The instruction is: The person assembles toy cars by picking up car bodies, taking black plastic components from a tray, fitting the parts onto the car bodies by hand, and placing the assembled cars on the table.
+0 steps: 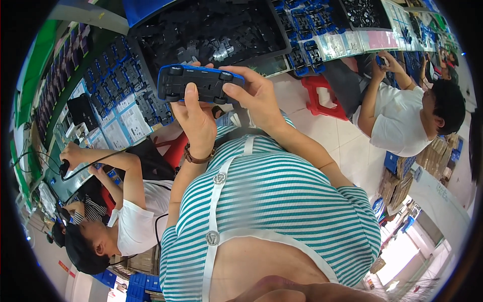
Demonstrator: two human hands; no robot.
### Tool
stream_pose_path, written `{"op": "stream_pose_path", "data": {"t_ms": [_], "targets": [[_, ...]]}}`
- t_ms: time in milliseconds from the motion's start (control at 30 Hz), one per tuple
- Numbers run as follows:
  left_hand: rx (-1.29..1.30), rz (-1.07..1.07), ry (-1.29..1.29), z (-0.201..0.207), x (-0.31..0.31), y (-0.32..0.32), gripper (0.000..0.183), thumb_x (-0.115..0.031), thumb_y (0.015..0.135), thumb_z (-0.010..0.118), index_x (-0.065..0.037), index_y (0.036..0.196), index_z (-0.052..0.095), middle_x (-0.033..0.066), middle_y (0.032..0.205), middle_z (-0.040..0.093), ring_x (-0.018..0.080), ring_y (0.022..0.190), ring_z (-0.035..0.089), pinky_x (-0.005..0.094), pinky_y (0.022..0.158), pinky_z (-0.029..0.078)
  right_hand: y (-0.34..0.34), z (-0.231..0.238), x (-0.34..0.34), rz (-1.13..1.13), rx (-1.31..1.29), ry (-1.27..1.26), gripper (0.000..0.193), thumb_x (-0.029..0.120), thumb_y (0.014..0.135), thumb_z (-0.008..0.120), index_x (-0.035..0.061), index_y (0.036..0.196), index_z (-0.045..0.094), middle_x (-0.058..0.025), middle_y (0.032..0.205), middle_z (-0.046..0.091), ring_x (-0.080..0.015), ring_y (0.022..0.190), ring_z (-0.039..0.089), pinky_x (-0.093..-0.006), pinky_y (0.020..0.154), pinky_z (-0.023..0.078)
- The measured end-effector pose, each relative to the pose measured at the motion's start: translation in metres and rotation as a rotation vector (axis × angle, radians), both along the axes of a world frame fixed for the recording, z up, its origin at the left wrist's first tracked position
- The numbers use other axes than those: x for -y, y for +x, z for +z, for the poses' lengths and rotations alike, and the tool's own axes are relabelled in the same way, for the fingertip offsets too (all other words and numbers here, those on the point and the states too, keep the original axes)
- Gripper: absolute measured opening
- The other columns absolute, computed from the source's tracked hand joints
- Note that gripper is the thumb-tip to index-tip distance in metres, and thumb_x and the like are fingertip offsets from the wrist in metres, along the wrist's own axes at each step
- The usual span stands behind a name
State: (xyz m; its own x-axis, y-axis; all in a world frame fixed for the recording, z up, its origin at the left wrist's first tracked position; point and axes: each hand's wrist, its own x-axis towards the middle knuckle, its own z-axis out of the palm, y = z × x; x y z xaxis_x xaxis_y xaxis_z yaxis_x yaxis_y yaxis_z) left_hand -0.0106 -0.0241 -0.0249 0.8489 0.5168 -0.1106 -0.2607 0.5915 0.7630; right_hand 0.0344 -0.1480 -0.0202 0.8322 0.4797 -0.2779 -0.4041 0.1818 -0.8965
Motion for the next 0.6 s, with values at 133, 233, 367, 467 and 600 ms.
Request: {"op": "stream_pose_path", "data": {"t_ms": [133, 233, 367, 467, 600], "targets": [[-0.014, 0.04, 0.033, 0.001, 0.002, 0.0, 0.041, -0.016, 0.097, 0.053, -0.003, 0.133, 0.038, 0.0192, 0.129, 0.052, 0.0324, 0.116, 0.057, 0.0407, 0.094, 0.053, 0.003, 0.001, 0.0, 0.034, 0.064, -0.067, 0.044, 0.015, 0.09, 0.066, 0.0009, 0.129, 0.053, -0.007, 0.111, 0.061, -0.0112, 0.099, 0.06, -0.0249, 0.083, 0.051], [-0.031, 0.045, 0.011, 0.004, -0.001, 0.002, 0.041, -0.017, 0.097, 0.053, -0.003, 0.133, 0.037, 0.019, 0.129, 0.052, 0.0328, 0.116, 0.057, 0.041, 0.094, 0.053, 0.001, 0.009, 0.003, 0.044, 0.051, -0.025, 0.045, 0.014, 0.092, 0.062, 0.0016, 0.133, 0.049, -0.0083, 0.115, 0.059, -0.0125, 0.103, 0.059, -0.0254, 0.085, 0.052], [-0.031, 0.032, -0.059, 0.002, -0.006, 0.005, 0.04, -0.018, 0.098, 0.051, -0.003, 0.133, 0.038, 0.0186, 0.128, 0.053, 0.0321, 0.115, 0.057, 0.0412, 0.094, 0.053, -0.001, 0.01, -0.003, 0.016, -0.094, 0.209, 0.047, 0.015, 0.093, 0.06, 0.0011, 0.136, 0.045, -0.0099, 0.121, 0.056, -0.0141, 0.107, 0.057, -0.0268, 0.086, 0.052], [-0.009, -0.027, -0.042, -0.007, -0.012, 0.005, 0.038, -0.019, 0.098, 0.05, -0.001, 0.13, 0.041, 0.0182, 0.126, 0.054, 0.0309, 0.116, 0.057, 0.0412, 0.096, 0.052, 0.0, 0.001, -0.007, 0.078, -0.062, 0.092, 0.049, 0.013, 0.091, 0.063, -0.0008, 0.135, 0.045, -0.0107, 0.123, 0.054, -0.0153, 0.109, 0.056, -0.0286, 0.089, 0.051], [-0.089, -0.041, -0.08, -0.011, -0.022, 0.004, 0.038, -0.023, 0.1, 0.045, -0.002, 0.131, 0.043, 0.0167, 0.129, 0.053, 0.0263, 0.116, 0.056, 0.0375, 0.094, 0.05, -0.007, -0.005, -0.013, 0.066, 0.082, -0.045, 0.05, 0.006, 0.087, 0.066, -0.0014, 0.133, 0.047, -0.0105, 0.12, 0.056, -0.0148, 0.107, 0.056, -0.0282, 0.09, 0.05]]}}
